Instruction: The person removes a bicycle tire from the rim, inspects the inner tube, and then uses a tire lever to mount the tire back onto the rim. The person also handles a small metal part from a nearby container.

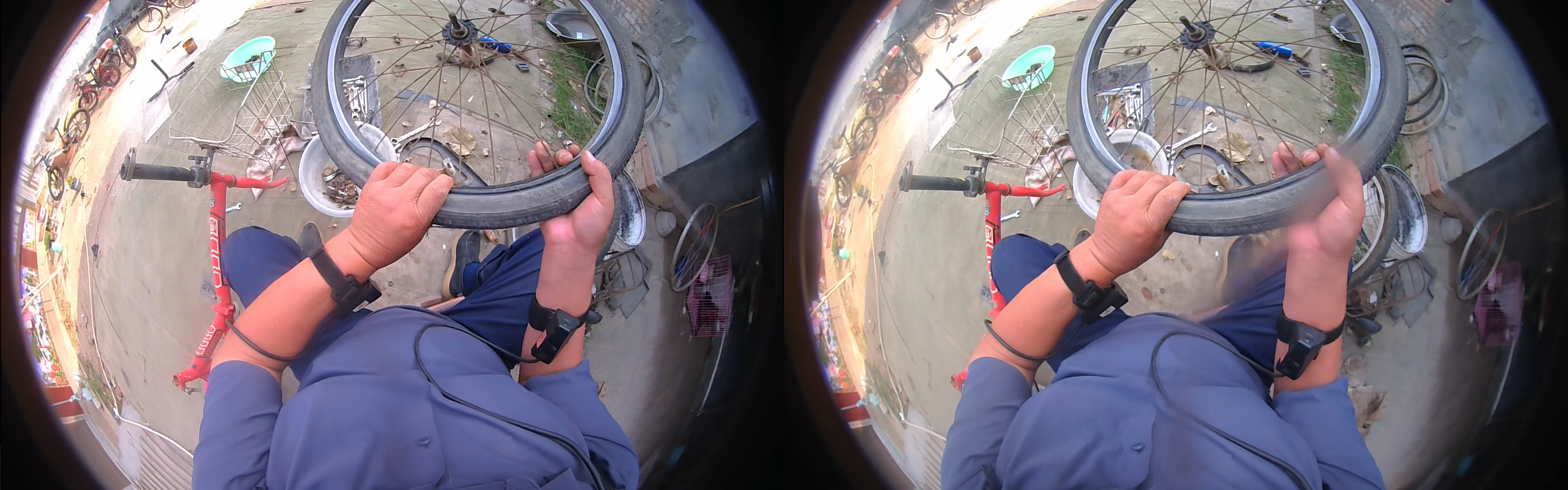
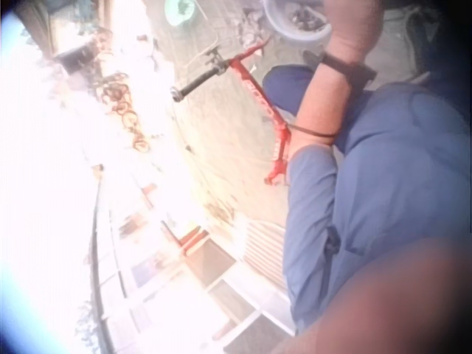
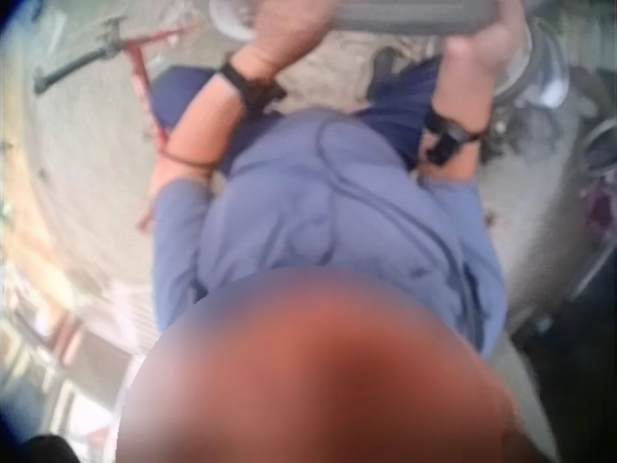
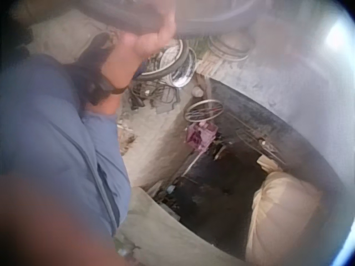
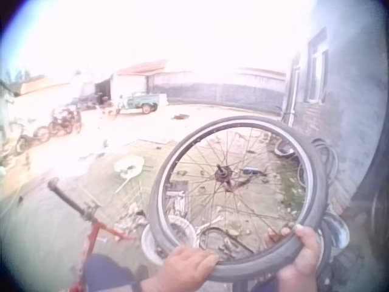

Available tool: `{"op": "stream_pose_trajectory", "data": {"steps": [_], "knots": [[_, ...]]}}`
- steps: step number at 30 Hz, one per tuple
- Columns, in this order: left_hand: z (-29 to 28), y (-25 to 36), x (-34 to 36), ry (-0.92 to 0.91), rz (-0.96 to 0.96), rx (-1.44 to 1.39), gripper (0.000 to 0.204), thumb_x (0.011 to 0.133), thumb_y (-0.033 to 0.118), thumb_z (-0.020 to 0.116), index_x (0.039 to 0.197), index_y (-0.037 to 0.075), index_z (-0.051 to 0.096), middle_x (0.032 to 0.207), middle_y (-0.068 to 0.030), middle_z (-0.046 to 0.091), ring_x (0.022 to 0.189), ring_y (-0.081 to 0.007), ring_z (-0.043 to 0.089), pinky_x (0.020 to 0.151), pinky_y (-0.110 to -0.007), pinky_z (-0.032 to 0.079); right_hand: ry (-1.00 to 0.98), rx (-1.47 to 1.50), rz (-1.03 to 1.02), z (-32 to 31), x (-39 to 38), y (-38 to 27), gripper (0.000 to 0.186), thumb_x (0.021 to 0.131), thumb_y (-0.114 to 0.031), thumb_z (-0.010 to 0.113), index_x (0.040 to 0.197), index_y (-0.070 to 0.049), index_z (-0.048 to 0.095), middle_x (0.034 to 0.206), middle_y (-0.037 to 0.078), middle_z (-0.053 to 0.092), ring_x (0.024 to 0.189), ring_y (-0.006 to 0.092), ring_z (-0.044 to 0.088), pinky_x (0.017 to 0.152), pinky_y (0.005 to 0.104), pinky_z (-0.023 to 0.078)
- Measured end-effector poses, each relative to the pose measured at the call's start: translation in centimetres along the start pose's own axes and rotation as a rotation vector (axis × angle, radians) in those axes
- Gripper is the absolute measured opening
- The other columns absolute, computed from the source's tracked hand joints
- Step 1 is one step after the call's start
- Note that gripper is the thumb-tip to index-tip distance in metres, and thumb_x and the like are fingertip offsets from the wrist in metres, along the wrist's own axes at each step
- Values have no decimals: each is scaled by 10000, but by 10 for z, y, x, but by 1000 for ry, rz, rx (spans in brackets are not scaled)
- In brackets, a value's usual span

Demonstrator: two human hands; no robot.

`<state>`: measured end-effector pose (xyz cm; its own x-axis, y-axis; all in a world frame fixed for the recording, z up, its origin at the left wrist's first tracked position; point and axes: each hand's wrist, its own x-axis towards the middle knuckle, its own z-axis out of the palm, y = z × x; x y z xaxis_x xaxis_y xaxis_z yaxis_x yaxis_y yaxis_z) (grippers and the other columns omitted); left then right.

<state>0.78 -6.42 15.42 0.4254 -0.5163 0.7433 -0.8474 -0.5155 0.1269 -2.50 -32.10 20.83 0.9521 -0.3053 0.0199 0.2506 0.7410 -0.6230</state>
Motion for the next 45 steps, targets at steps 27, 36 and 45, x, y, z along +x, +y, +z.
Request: {"op": "stream_pose_trajectory", "data": {"steps": [27, 36, 45], "knots": [[-4, 16, -79, -279, -46, -113, 303, 807, 109, 666, 1108, 99, 631, 860, -29, 586, 776, -220, 608, 695, -368, 479, 445, -112, 443, -95, -43, 33, 328, 960, -325, 693, 1022, -13, 614, 899, 128, 675, 1053, 421, 672, 994, 562, 554], [-11, 18, -87, -410, -106, -191, 382, 718, 89, 711, 1093, 97, 638, 868, -39, 586, 792, -241, 605, 692, -382, 480, 539, -152, 505, -113, -50, 49, 360, 949, -322, 718, 1052, -1, 590, 905, 130, 669, 1006, 419, 700, 981, 548, 565], [-5, 16, -102, -440, -147, -236, 380, 726, 85, 695, 1100, 93, 631, 862, -41, 584, 786, -247, 602, 692, -385, 477, 574, -190, 602, -124, -50, 59, 316, 942, -302, 700, 1072, -48, 565, 943, 121, 631, 941, 370, 703, 907, 522, 598]]}}
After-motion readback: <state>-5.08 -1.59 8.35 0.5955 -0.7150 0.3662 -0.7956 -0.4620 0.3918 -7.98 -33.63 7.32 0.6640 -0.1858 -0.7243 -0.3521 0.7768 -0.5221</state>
